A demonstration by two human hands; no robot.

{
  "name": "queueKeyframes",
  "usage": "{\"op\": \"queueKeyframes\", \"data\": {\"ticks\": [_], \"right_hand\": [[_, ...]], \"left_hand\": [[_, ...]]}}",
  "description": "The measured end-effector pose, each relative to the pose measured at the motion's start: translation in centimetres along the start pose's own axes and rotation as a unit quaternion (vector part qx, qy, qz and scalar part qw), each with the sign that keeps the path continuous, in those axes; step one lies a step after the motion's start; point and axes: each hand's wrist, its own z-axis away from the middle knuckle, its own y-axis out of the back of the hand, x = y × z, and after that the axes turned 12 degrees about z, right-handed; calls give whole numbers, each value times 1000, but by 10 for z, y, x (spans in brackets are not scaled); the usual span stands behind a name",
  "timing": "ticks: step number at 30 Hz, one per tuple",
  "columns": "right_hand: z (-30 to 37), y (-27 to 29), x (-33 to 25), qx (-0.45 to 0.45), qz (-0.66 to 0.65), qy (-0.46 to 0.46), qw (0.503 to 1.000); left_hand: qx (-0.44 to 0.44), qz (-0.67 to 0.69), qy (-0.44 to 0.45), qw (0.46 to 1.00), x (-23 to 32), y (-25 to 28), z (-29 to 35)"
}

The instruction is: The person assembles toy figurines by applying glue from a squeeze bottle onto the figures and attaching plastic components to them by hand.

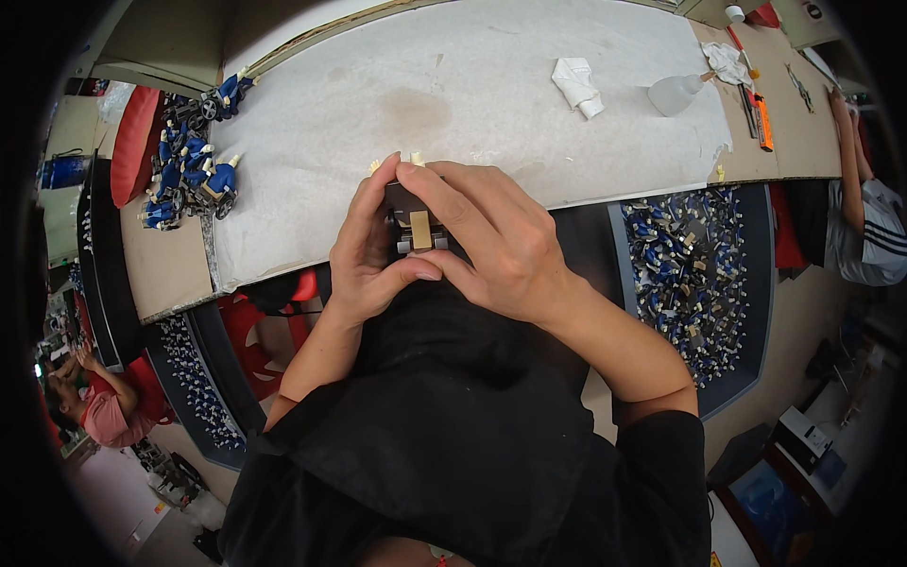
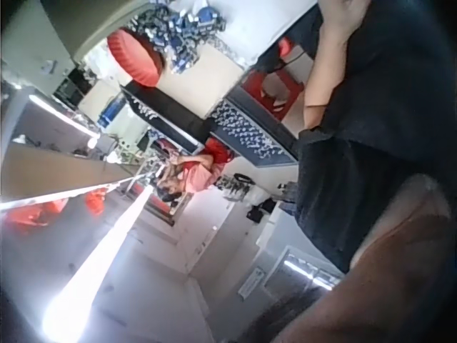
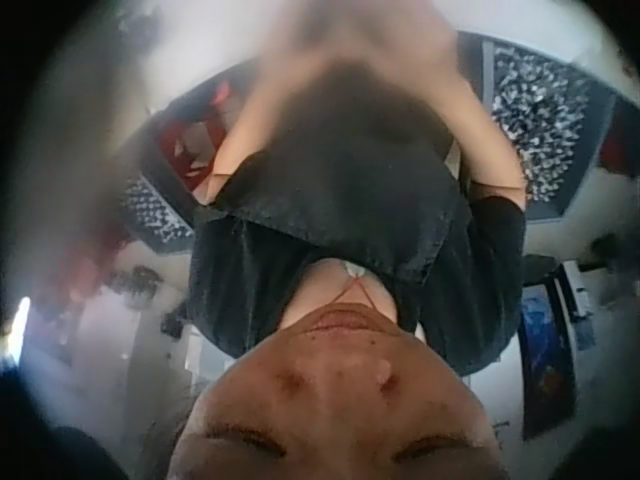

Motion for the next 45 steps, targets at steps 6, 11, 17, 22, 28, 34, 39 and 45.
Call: {"op": "queueKeyframes", "data": {"ticks": [6, 11, 17, 22, 28, 34, 39, 45], "right_hand": [[-1, 0, -3, 14, -7, -6, 1000], [1, -2, -3, 24, 0, 1, 1000], [-4, 0, -8, 29, 8, 13, 999], [-9, -1, -9, 18, 38, 41, 998], [-11, -2, -7, 20, 54, 49, 997], [-12, -7, -6, 28, 57, 41, 997], [-11, -7, -7, 29, 57, 38, 997], [-11, -2, -12, 6, 45, 6, 999]], "left_hand": [[-3, -4, -12, 1000, -2, 0, 0], [-12, -19, -5, 1000, -1, 1, 0], [18, 218, 46, 975, 19, -7, -3], [34, 177, 116, 977, 31, -9, -12], [11, 137, 149, 979, 32, -6, -17], [9, 112, 146, 983, 30, -4, -19], [2, 93, 126, 988, 29, -4, -18], [-1, 102, 134, 986, 30, -4, -18]]}}
